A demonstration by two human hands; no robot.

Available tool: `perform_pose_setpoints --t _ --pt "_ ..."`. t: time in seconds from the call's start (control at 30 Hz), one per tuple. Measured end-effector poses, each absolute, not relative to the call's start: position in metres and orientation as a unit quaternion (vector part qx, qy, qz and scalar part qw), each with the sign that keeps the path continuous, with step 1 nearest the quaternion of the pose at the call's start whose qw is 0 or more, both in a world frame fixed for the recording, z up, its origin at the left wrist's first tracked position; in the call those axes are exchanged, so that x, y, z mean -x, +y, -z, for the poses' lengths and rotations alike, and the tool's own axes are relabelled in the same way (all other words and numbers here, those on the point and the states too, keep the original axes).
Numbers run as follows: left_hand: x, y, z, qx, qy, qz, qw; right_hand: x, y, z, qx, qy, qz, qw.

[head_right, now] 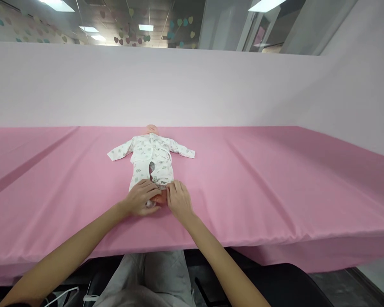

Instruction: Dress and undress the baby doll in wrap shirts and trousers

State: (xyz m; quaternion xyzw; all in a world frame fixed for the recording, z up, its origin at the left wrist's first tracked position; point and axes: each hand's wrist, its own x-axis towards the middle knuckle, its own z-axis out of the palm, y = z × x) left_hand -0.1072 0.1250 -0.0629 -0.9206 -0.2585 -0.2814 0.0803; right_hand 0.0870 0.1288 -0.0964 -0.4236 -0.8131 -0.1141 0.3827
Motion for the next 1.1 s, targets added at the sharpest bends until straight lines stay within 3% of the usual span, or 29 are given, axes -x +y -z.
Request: perform_pose_setpoints --t 0.37,0.5,0.67,0.83,0.97,1.1 --pt "0.077 0.108 0.086 0.864 -0.379 0.320 0.082 -0.095 0.109 0.088 0.414 -0.790 -0.038 0.451" --pt "0.076 0.102 0.084 0.875 -0.354 0.327 0.044 -0.105 0.104 0.090 0.439 -0.778 -0.043 0.446" --pt "0.090 0.111 0.071 0.909 -0.282 0.300 0.073 -0.112 0.098 0.094 0.475 -0.776 -0.067 0.410" --pt "0.126 0.135 0.054 0.804 -0.475 0.339 0.113 -0.104 0.102 0.076 0.464 -0.756 -0.074 0.455" --pt "0.152 0.152 0.054 0.740 -0.624 0.249 0.041 -0.089 0.139 0.056 0.490 -0.747 -0.120 0.433" --pt "0.158 0.161 0.067 0.726 -0.633 0.255 -0.088 -0.073 0.186 0.053 0.538 -0.701 -0.199 0.424"
